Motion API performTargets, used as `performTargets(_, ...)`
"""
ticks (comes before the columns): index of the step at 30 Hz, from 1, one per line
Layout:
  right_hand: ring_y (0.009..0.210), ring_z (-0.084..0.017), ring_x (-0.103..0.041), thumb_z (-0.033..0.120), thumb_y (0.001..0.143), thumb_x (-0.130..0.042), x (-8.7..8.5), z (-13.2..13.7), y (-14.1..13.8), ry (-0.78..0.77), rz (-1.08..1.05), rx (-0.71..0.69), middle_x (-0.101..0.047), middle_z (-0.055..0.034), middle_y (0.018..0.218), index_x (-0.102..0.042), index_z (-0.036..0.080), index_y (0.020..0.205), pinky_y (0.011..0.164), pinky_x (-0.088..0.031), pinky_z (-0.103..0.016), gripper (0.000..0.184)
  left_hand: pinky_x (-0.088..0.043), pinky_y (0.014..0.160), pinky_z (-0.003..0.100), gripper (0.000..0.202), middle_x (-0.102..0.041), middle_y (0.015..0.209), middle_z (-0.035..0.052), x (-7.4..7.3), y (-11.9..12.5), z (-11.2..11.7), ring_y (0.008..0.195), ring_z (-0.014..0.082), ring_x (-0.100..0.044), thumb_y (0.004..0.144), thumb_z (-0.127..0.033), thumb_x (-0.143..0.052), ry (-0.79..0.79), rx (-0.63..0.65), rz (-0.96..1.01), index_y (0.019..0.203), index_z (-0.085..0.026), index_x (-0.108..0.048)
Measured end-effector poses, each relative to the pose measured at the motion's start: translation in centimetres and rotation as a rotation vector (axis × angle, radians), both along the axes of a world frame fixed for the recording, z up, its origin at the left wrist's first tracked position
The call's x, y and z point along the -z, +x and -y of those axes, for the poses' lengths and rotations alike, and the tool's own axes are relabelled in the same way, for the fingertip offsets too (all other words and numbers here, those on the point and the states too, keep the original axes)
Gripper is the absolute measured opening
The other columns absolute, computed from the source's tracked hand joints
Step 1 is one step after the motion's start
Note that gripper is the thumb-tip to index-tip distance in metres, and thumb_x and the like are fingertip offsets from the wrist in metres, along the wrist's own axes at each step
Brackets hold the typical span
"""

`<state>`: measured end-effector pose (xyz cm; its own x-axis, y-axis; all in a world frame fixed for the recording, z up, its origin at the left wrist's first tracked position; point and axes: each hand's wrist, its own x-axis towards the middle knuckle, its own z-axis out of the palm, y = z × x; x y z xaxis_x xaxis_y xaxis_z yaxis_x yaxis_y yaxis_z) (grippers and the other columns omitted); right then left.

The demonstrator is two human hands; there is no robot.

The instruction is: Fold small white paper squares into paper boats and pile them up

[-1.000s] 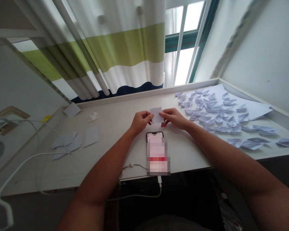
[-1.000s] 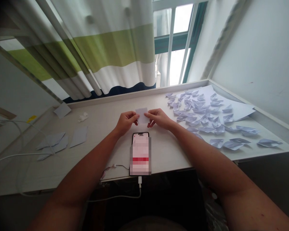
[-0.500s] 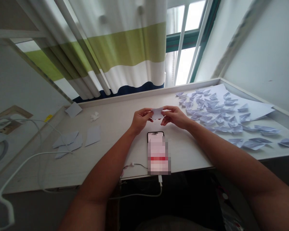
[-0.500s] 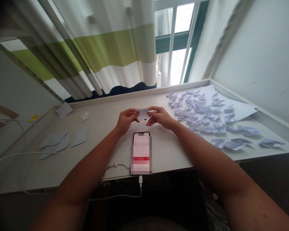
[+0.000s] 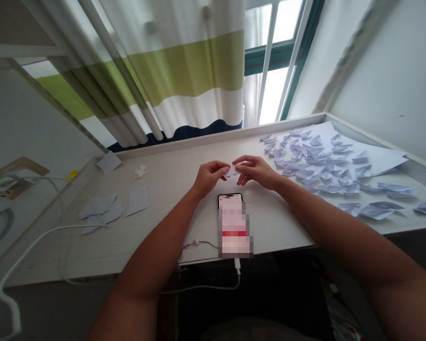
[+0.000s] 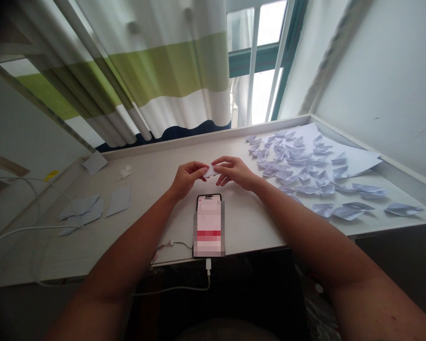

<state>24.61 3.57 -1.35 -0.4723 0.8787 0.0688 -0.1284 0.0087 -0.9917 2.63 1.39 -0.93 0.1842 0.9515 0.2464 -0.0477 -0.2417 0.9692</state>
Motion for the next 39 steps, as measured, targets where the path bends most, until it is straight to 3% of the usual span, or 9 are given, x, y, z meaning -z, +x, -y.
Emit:
performTargets(2,0.06,-0.018,-0.078,0.058,0.073,-0.101,0.1,0.0,0.0,0.004,0.021,0.003,-0.08,-0.0046,0.081,-0.078,0.018,0.112,0.056,-0.065,-0.028,0.06,-0.061,0.069,0.03,0.025,-0.079,0.084,0.0047,0.2,-0.1,-0.2,0.075,0.0155,-0.07,0.077,-0.031,-0.088,-0.006,-0.004,0.0,0.096,-0.015,-0.083)
performTargets(10,0.063,-0.018,-0.079,0.059,0.079,-0.097,0.3,-0.1,-0.2,0.027,0.039,0.033,-0.079,-0.006,0.08,-0.078,0.016,0.095,0.054,-0.064,-0.026,0.05,-0.061,0.07,0.03,0.023,-0.08,0.087,0.007,0.0,-0.2,0.0,0.074,0.0156,-0.07,0.085,-0.032,-0.085,-0.017,-0.011,-0.058,0.098,-0.013,-0.082)
performTargets(14,0.058,-0.018,-0.077,0.059,0.074,-0.101,0.3,-0.2,-0.2,-0.009,-0.018,0.1,-0.078,-0.0038,0.072,-0.076,0.016,0.106,0.053,-0.065,-0.026,0.058,-0.062,0.072,0.031,0.026,-0.079,0.089,0.0075,-0.2,-0.3,0.1,0.079,0.0173,-0.074,0.095,-0.035,-0.072,-0.037,0.065,-0.05,0.106,-0.013,-0.081)
performTargets(18,0.056,-0.017,-0.076,0.062,0.075,-0.1,0.1,-0.2,-0.2,-0.031,-0.034,0.107,-0.078,-0.005,0.071,-0.077,0.016,0.101,0.052,-0.065,-0.025,0.057,-0.062,0.074,0.031,0.027,-0.081,0.095,0.007,0.1,-0.3,-0.1,0.08,0.017,-0.076,0.089,-0.026,-0.073,-0.008,0.11,-0.064,0.113,-0.014,-0.079)
performTargets(25,0.058,-0.019,-0.079,0.082,0.075,-0.088,-0.3,0.3,-0.4,-0.028,-0.079,0.084,-0.075,-0.0041,0.08,-0.073,0.018,0.089,0.047,-0.063,-0.025,0.067,-0.059,0.066,0.029,0.027,-0.078,0.077,0.0053,0.7,-0.1,-0.3,0.067,0.0161,-0.072,0.09,-0.042,-0.083,0.063,-0.024,-0.101,0.09,-0.015,-0.079)
performTargets(28,0.06,-0.02,-0.08,0.07,0.072,-0.097,-0.2,0.2,-0.4,-0.002,-0.067,0.052,-0.074,-0.0024,0.079,-0.074,0.018,0.092,0.049,-0.063,-0.025,0.06,-0.059,0.065,0.03,0.032,-0.076,0.074,0.0041,0.6,-0.1,-0.4,0.065,0.0159,-0.071,0.086,-0.045,-0.087,0.034,-0.044,-0.06,0.087,-0.015,-0.079)
performTargets(32,0.058,-0.02,-0.078,0.049,0.069,-0.103,0.1,0.0,-0.4,0.004,-0.069,0.078,-0.077,-0.0028,0.073,-0.076,0.017,0.094,0.05,-0.064,-0.027,0.049,-0.061,0.068,0.032,0.032,-0.078,0.076,0.003,0.4,0.1,-0.3,0.065,0.0158,-0.071,0.081,-0.037,-0.09,-0.034,-0.038,0.052,0.101,-0.015,-0.08)
performTargets(39,0.063,-0.018,-0.078,0.029,0.077,-0.086,-0.1,0.2,-0.4,0.001,-0.096,0.082,-0.078,-0.005,0.073,-0.083,0.016,0.095,0.061,-0.068,-0.03,0.022,-0.063,0.075,0.033,0.018,-0.08,0.085,0.0074,-0.3,-0.2,0.1,0.074,0.0185,-0.078,0.078,-0.024,-0.073,-0.128,0.081,0.162,0.088,-0.013,-0.083)
